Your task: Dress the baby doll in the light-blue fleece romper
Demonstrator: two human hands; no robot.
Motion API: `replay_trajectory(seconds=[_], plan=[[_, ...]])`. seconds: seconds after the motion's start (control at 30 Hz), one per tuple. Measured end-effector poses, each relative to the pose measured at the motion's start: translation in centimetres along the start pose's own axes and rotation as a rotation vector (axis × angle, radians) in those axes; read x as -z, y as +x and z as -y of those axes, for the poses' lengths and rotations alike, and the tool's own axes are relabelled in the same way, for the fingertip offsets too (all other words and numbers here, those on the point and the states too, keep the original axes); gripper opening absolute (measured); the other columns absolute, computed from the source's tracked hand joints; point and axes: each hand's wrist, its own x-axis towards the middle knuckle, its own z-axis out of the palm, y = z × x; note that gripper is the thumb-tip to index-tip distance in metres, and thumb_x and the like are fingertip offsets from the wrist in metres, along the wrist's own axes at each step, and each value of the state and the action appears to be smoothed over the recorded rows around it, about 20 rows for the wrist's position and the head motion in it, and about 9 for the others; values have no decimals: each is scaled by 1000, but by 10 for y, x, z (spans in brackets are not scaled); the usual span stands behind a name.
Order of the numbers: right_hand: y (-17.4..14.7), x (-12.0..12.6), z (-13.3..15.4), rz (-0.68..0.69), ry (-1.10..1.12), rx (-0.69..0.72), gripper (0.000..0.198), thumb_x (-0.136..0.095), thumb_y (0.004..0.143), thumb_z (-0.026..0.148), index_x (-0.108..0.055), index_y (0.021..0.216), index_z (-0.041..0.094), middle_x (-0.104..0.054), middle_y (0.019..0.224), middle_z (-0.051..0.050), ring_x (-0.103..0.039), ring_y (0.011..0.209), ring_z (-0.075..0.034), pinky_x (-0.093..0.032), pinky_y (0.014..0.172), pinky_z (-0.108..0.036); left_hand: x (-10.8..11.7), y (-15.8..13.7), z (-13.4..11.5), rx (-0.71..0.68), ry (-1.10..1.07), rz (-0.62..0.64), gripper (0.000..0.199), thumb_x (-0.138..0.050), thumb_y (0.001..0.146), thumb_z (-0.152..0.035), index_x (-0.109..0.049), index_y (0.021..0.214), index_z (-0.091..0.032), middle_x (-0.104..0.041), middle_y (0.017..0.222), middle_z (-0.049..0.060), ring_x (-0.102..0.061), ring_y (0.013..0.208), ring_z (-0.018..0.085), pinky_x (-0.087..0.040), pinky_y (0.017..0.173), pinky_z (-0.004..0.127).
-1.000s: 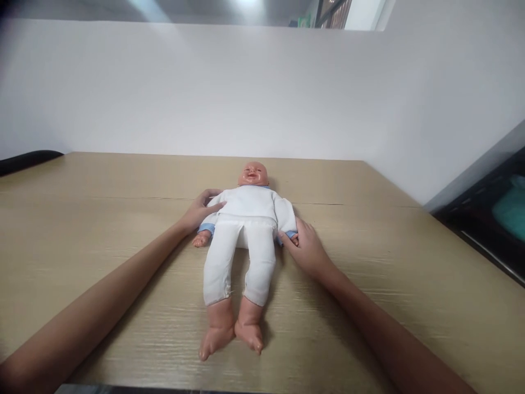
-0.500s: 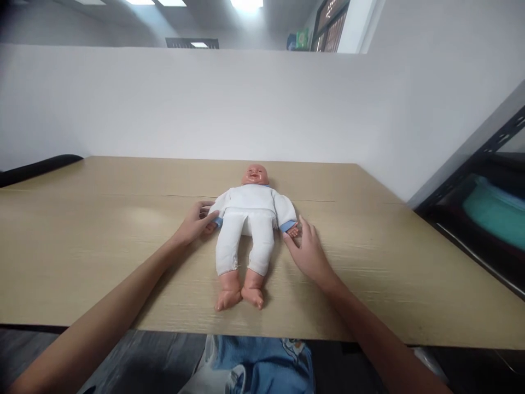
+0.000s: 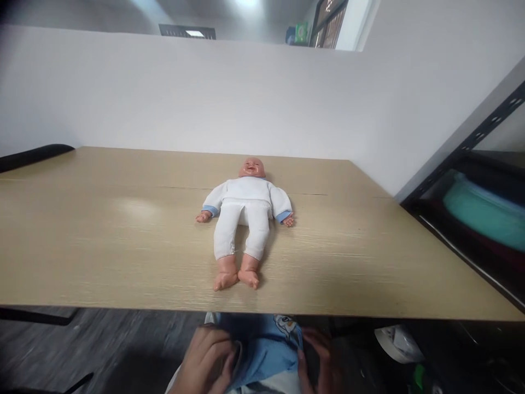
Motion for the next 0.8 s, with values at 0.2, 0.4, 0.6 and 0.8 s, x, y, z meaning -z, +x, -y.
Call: replay_trajectory(seconds=[0.2, 0.4, 0.6, 0.8], plan=[[-13, -60, -34, 122, 102, -447, 56, -58, 96, 74, -79, 121, 29, -83, 126, -14, -77, 125, -45, -64, 107, -63, -36, -19, 30, 97, 132, 509, 38, -87, 77, -45, -72, 108, -27, -79, 103, 9, -70, 102, 37, -52, 104, 60], [2, -71, -10, 174, 315, -554, 65, -66, 89, 80, -76, 113, 20, -81, 121, -16, -75, 123, -39, -59, 111, -50, -31, -3, 7, -151, 65, 363, 28, -89, 82, -24, -64, 93, -25, -73, 81, -6, -67, 79, 18, -48, 86, 31], [33, -45, 63, 269, 512, -515, 50, -69, 92, 70, -73, 114, 25, -81, 103, -7, -78, 101, -29, -63, 89, -35, -4, 40, -36, -344, 29, 143, 23, -55, 116, -37, -63, 102, -21, -73, 87, -1, -60, 77, 17, -45, 79, 32], [81, 22, 154, 574, 598, -331, 26, -62, 99, 48, -71, 105, 24, -70, 91, -3, -63, 85, -22, -54, 82, -30, 51, 91, -65, -400, -306, 93, 25, -43, 119, -28, -64, 131, -22, -78, 111, 6, -64, 102, 18, -49, 98, 31]])
